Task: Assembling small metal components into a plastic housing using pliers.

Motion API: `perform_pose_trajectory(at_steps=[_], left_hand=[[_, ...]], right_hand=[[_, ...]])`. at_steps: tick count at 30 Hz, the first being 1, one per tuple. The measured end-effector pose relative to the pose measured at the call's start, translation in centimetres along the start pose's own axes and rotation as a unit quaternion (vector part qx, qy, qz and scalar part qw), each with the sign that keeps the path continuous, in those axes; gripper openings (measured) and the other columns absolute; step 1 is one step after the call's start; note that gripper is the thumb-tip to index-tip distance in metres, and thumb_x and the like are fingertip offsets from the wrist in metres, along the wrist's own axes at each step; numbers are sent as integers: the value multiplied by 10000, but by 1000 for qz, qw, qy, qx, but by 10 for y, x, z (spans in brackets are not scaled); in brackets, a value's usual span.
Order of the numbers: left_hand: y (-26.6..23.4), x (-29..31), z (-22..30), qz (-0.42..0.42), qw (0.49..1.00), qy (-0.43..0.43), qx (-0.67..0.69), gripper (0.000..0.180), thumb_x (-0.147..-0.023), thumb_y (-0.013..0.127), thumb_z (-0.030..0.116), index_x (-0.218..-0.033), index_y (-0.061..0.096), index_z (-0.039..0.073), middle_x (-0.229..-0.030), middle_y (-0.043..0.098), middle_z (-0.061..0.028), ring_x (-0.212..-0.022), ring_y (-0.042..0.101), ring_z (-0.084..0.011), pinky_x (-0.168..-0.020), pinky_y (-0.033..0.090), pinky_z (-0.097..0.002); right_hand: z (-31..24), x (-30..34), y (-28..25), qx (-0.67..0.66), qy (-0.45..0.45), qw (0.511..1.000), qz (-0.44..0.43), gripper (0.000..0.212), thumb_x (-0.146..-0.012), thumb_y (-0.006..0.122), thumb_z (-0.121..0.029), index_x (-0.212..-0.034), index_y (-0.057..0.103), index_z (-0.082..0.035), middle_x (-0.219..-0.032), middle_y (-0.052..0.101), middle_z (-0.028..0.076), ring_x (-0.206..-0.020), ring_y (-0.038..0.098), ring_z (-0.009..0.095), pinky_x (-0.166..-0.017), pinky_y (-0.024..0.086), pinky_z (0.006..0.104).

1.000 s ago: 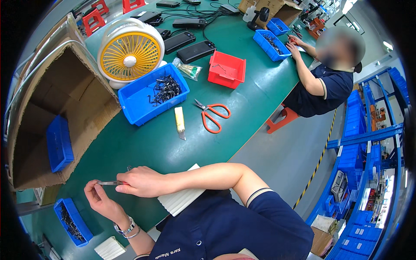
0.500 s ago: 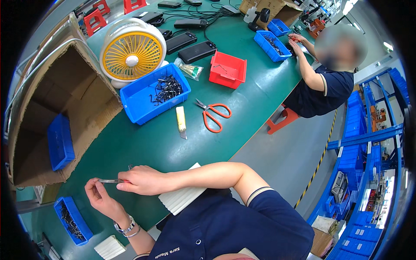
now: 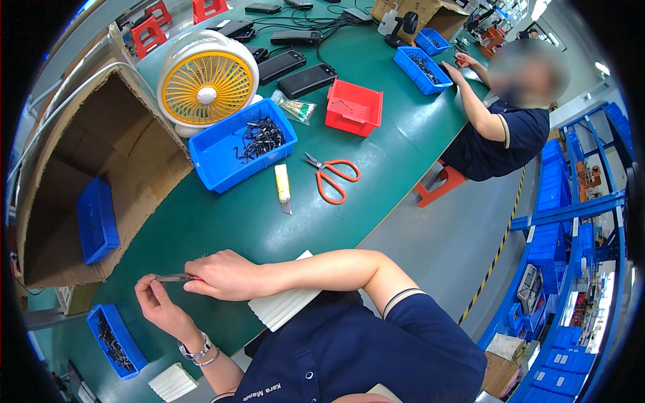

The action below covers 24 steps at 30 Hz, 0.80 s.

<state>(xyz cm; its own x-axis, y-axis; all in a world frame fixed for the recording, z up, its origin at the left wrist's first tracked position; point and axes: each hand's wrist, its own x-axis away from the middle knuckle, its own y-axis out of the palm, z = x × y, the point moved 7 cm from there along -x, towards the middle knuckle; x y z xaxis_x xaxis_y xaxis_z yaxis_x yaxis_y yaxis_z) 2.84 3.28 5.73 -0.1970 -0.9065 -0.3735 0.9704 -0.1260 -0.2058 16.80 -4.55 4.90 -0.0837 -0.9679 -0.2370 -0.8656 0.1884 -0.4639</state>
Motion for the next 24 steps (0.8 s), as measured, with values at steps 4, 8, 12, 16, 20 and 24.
perform_pose_trajectory(at_steps=[4, 8, 12, 16, 20, 24], left_hand=[[2, -1, -1, -2, 1000, 8, -5, 123, -951, 508, 104, -956, 556, -9, -919, 565, -53, -825, 522, -128, -747, 423, -256], [0, 0, 1, 2, 1000, 5, -12, 130, -950, 516, 114, -947, 560, -9, -909, 563, -49, -816, 520, -125, -740, 421, -252], [0, -1, 1, -1, 1000, 4, -2, 126, -950, 517, 112, -948, 564, -5, -905, 561, -44, -810, 517, -125, -733, 417, -246], [0, -1, 3, -9, 1000, 5, -13, 123, -948, 519, 107, -962, 562, -7, -926, 566, -46, -829, 525, -130, -751, 424, -251], [2, 1, 8, 5, 1000, 0, -1, 131, -945, 521, 101, -995, 549, -17, -970, 575, -64, -881, 540, -142, -799, 434, -264], [0, -1, -2, 5, 1000, -9, 12, 122, -948, 517, 98, -992, 547, -11, -963, 572, -68, -874, 535, -143, -790, 429, -261]], right_hand=[[1, 0, -2, 6, -6, 1000, 9, 315, -912, 544, -320, -828, 539, -16, -694, 591, 148, -641, 595, 345, -578, 455, 445], [1, 0, -1, 5, -6, 1000, 7, 317, -910, 549, -322, -828, 537, -16, -683, 586, 146, -634, 593, 343, -574, 454, 443], [2, 0, 0, -5, 0, 1000, 0, 343, -926, 522, -346, -825, 537, -19, -652, 574, 142, -625, 591, 345, -572, 451, 445], [7, -1, 6, -50, 20, 998, -37, 391, -950, 470, -388, -824, 538, -24, -612, 554, 136, -615, 587, 345, -563, 444, 449], [10, -2, 8, -65, 28, 997, -37, 404, -954, 463, -391, -805, 538, -23, -599, 545, 141, -611, 586, 342, -557, 436, 448], [11, -3, 9, -98, 44, 993, -52, 382, -942, 473, -353, -819, 590, -11, -622, 591, 156, -629, 605, 363, -584, 456, 462]])
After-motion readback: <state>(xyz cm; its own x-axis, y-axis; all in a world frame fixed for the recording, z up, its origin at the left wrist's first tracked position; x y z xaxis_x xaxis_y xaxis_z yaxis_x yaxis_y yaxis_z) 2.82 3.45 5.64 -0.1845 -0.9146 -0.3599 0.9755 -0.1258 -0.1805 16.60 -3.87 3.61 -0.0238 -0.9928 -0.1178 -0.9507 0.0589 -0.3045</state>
